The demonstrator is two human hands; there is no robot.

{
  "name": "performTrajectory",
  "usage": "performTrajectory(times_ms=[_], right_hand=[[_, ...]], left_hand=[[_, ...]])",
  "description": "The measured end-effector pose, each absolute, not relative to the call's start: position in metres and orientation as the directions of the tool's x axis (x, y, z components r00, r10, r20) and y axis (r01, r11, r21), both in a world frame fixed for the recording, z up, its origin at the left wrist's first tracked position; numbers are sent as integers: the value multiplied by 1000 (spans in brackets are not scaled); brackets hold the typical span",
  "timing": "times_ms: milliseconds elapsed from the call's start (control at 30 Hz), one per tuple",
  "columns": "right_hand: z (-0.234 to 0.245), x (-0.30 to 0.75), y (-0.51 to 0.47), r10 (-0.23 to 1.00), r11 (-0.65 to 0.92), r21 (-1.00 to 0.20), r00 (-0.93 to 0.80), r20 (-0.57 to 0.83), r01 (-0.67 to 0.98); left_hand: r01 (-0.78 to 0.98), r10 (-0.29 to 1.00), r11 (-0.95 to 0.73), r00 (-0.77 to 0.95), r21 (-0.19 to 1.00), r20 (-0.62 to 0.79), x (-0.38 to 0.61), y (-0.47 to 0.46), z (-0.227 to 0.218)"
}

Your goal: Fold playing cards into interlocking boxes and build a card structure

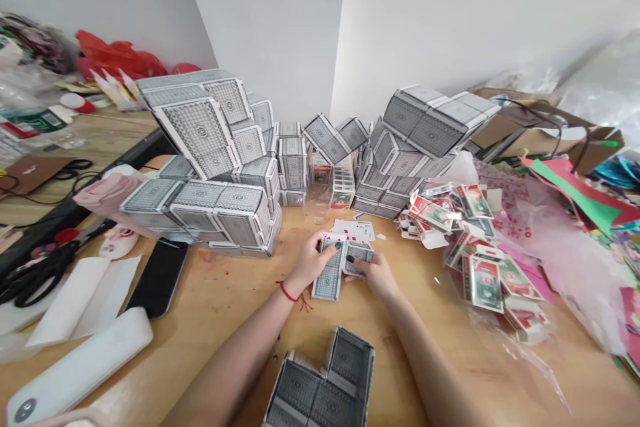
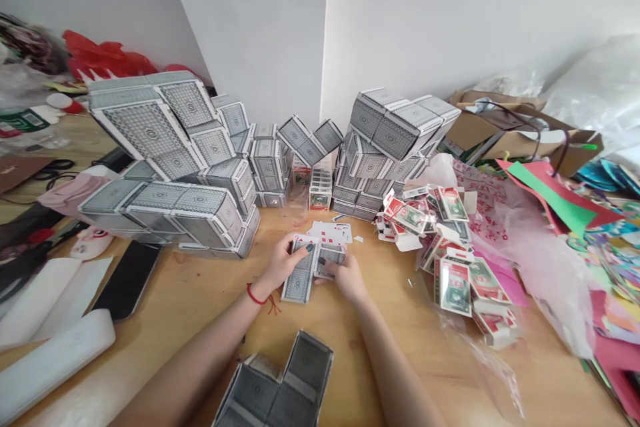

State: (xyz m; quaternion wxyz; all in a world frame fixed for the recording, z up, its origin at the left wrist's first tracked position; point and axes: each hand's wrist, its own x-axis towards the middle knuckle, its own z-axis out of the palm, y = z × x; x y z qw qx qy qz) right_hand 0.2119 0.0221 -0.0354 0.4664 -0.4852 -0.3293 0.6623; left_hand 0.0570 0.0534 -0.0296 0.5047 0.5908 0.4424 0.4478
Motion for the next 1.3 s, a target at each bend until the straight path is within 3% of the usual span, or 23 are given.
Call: performTrajectory(times_ms=[133, 267, 467, 733, 900, 1000, 1100, 1167, 1300], right_hand=[[-39, 219, 24, 936, -349, -883, -68, -346, -314], [-41, 224, 25, 932, -360, -873, -77, -355, -329], [-41, 221, 23, 928, -366, -860, -67, -367, -355], [-30, 228, 24, 911, -410, -822, -130, -392, -396], [-16, 227, 20, 946, -309, -863, -226, -234, -399], [-22, 212, 17, 975, -158, -961, -193, -114, -228], [-33, 203, 18, 991, -128, -985, -49, -123, -118], [-37, 205, 19, 990, -139, -979, -24, -137, -150], [-33, 218, 21, 981, -190, -959, -6, -193, -209]], left_hand=[[55, 926, -166, 353, 985, 137, 52, 54, -25], [153, 905, -205, 406, 967, 127, 49, 54, -24], [211, 902, -225, 413, 951, 122, 47, 56, -25], [153, 936, -161, 337, 975, 101, 50, 58, -27], [45, 992, -108, 72, 993, 104, 53, 63, -32], [-23, 996, -91, 11, 996, 91, 56, 64, -34], [-77, 997, -63, 42, 995, 66, 57, 62, -32], [-154, 993, -6, 115, 988, 25, 56, 61, -31], [-371, 932, 285, 322, 884, -165, 53, 62, -27]])
